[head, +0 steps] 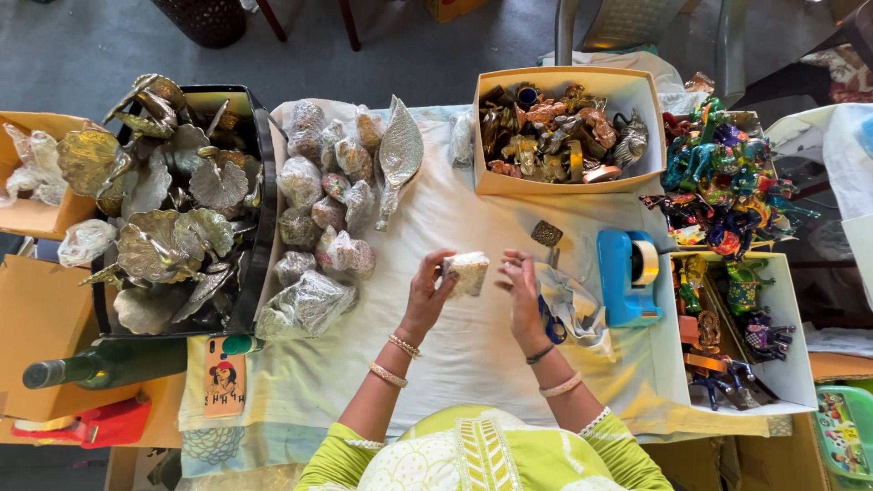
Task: The person wraps small decorative items in bubble wrap on a table. They use scissors to cut the bubble wrap and a tape dispenser to seal the wrapped items. The wrapped items are then placed into a box.
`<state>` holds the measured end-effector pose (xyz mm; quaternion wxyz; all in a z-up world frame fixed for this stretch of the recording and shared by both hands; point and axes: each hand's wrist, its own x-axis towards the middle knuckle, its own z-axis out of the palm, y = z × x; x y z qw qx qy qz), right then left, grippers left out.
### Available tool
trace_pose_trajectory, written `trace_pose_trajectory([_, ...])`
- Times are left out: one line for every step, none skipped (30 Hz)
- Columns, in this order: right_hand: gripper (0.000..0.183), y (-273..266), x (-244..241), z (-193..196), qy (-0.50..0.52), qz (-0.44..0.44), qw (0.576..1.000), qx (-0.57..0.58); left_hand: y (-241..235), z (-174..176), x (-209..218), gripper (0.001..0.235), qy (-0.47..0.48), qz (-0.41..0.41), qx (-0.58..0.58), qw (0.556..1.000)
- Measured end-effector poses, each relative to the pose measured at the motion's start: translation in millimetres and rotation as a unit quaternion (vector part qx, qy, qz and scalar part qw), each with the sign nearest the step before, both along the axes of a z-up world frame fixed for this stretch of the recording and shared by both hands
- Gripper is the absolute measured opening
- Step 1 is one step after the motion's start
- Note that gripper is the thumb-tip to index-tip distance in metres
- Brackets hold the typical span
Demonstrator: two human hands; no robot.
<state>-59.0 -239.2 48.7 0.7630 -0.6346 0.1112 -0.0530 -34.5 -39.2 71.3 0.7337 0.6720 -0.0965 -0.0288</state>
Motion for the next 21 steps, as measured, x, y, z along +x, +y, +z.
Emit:
trace_pose_trajectory([0.036, 0.1, 1.2, 2.5, 0.0, -0.001, 1.0, -0.001, 0.2, 2.1, -0.1, 0.039, 0.0, -0.001, -0.001, 1.0])
trace_pose_trajectory([0.042, 0.0, 2.5, 5.0, 0.054, 0.042, 0.997, 0.046, 0.2, 4.3, -0.1, 0.041, -0.023, 0.005, 0.013, 1.0])
trace_pose_trajectory([0.05, 0.4, 4.2, 7.4, 0.108, 0.085, 0.986, 0.093, 0.6, 6.6, 0.3, 0.043, -0.045, 0.01, 0.027, 0.999])
trace_pose_trajectory([0.05, 3.9, 6.3, 17.8, 0.107, 0.084, 0.986, 0.093, -0.8, 6.4, 0.4, 0.043, -0.046, 0.009, 0.027, 0.999])
trace_pose_trajectory([0.052, 7.9, 7.3, 27.8, 0.124, 0.125, 0.979, 0.099, -1.7, 6.0, -1.0, 0.043, -0.034, 0.01, 0.028, 0.999])
trace_pose_trajectory([0.054, 11.8, 8.3, 37.7, 0.141, 0.166, 0.97, 0.104, -2.7, 5.6, -2.3, 0.043, -0.022, 0.012, 0.029, 0.999])
trace_pose_trajectory([0.054, 10.6, 9.0, 24.3, 0.141, 0.166, 0.97, 0.105, -2.7, 7.0, -2.0, 0.043, -0.022, 0.011, 0.03, 0.999])
trace_pose_trajectory([0.053, 9.4, 9.6, 10.8, 0.131, 0.179, 0.969, 0.112, -2.6, 8.4, -1.7, 0.043, -0.031, 0.006, 0.042, 0.999])
trace_pose_trajectory([0.053, 8.6, 10.2, -2.8, 0.122, 0.193, 0.966, 0.12, -2.2, 9.8, -1.6, 0.043, -0.041, 0.002, 0.055, 0.998])
trace_pose_trajectory([0.053, 7.6, 9.5, -13.0, 0.122, 0.193, 0.966, 0.121, 1.6, 16.4, -1.2, 0.043, -0.041, 0.002, 0.055, 0.998])
trace_pose_trajectory([0.051, 6.6, 9.3, -23.0, 0.117, 0.183, 0.966, 0.137, 5.2, 23.0, -0.5, 0.047, -0.062, -0.021, 0.048, 0.997])
trace_pose_trajectory([0.049, 5.6, 9.2, -33.1, 0.112, 0.173, 0.966, 0.153, 9.0, 29.6, 0.2, 0.05, -0.083, -0.044, 0.041, 0.995])
trace_pose_trajectory([0.049, 5.4, 9.2, -31.8, 0.113, 0.173, 0.966, 0.153, 9.5, 36.9, 1.9, 0.05, -0.083, -0.044, 0.041, 0.995])
trace_pose_trajectory([0.046, 5.1, 9.2, -30.6, 0.107, 0.173, 0.968, 0.148, 10.1, 44.1, 3.6, 0.051, -0.099, -0.051, 0.059, 0.992])
trace_pose_trajectory([0.043, 4.8, 7.9, -29.6, 0.102, 0.172, 0.969, 0.143, 10.5, 51.0, 4.3, 0.052, -0.115, -0.058, 0.077, 0.989])
trace_pose_trajectory([0.043, 5.7, 6.1, -29.0, 0.104, 0.173, 0.969, 0.144, 11.6, 48.9, 2.9, 0.052, -0.113, -0.058, 0.077, 0.989])
trace_pose_trajectory([0.04, 5.9, 5.8, -28.1, 0.091, 0.181, 0.97, 0.134, 12.1, 46.9, 3.0, 0.048, -0.138, -0.043, 0.131, 0.981])
trace_pose_trajectory([0.037, 6.1, 5.4, -27.0, 0.078, 0.19, 0.971, 0.124, 12.5, 45.0, 3.0, 0.044, -0.162, -0.027, 0.184, 0.969])
trace_pose_trajectory([0.037, 7.1, 5.4, -25.4, 0.077, 0.189, 0.971, 0.124, 13.3, 42.7, 4.3, 0.044, -0.163, -0.028, 0.183, 0.969])
trace_pose_trajectory([0.037, 8.2, 5.4, -23.9, 0.079, 0.192, 0.969, 0.134, 14.1, 40.2, 5.6, 0.04, -0.18, -0.031, 0.206, 0.961])
trace_pose_trajectory([0.037, 9.8, 4.5, -22.5, 0.08, 0.195, 0.967, 0.144, 15.5, 37.7, 5.7, 0.037, -0.196, -0.032, 0.229, 0.953])
